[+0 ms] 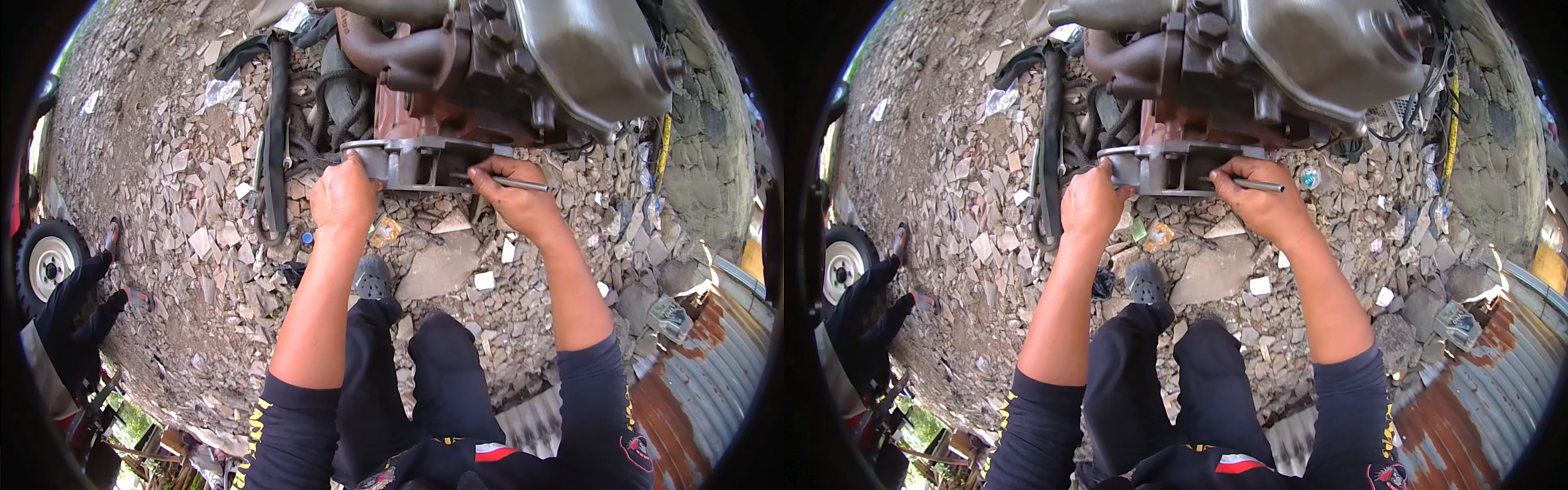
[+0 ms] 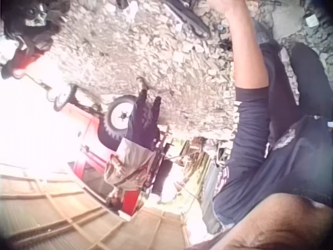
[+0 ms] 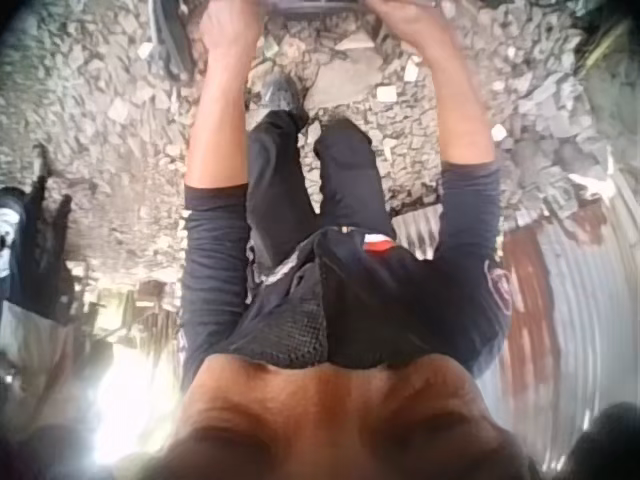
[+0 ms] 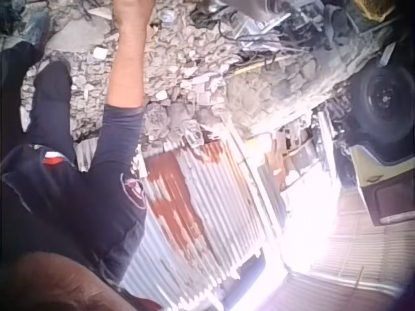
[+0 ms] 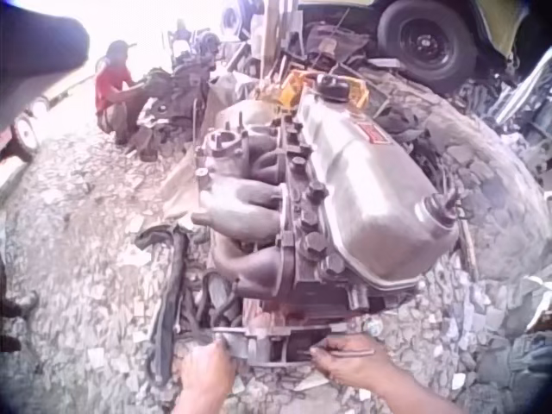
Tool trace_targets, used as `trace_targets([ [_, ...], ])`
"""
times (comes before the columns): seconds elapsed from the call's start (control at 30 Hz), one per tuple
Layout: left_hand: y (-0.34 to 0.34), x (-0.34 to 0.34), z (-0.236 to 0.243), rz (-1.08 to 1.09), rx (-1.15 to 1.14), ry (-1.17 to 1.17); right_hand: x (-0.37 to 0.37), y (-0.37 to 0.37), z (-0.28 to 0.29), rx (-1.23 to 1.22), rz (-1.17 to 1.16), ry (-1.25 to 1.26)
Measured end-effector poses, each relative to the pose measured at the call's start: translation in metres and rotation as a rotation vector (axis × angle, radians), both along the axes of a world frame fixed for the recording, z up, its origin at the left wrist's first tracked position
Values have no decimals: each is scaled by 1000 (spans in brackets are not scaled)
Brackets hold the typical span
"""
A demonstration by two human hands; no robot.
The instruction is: The person wipes a metal surface on an engine block with a cloth and then uses a pen to mark several points on the flange.
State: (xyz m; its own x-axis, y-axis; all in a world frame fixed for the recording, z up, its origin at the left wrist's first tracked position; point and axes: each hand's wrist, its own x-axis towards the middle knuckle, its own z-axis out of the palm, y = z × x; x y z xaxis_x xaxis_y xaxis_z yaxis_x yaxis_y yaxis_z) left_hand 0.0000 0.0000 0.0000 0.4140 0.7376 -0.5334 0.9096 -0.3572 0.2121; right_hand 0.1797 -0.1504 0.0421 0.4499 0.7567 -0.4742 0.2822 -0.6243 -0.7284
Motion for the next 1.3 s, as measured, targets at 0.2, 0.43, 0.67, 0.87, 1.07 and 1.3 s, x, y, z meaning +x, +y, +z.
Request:
trace_targets([
  [0.2,21,16,9,-19,-77,66,-6,20,-3,-135,-353,349],
  [0.43,23,25,4,16,-83,106,-11,32,6,-172,-274,252],
  [0.67,25,23,8,81,-185,97,-21,42,51,-164,-73,-49],
  [0.87,15,11,-12,68,-83,76,-21,58,50,-82,242,45],
  [1.07,7,10,-27,172,-55,-46,-19,62,22,-93,403,-138],
  [1.3,8,7,-10,7,23,-51,-16,62,20,-76,278,-50],
])
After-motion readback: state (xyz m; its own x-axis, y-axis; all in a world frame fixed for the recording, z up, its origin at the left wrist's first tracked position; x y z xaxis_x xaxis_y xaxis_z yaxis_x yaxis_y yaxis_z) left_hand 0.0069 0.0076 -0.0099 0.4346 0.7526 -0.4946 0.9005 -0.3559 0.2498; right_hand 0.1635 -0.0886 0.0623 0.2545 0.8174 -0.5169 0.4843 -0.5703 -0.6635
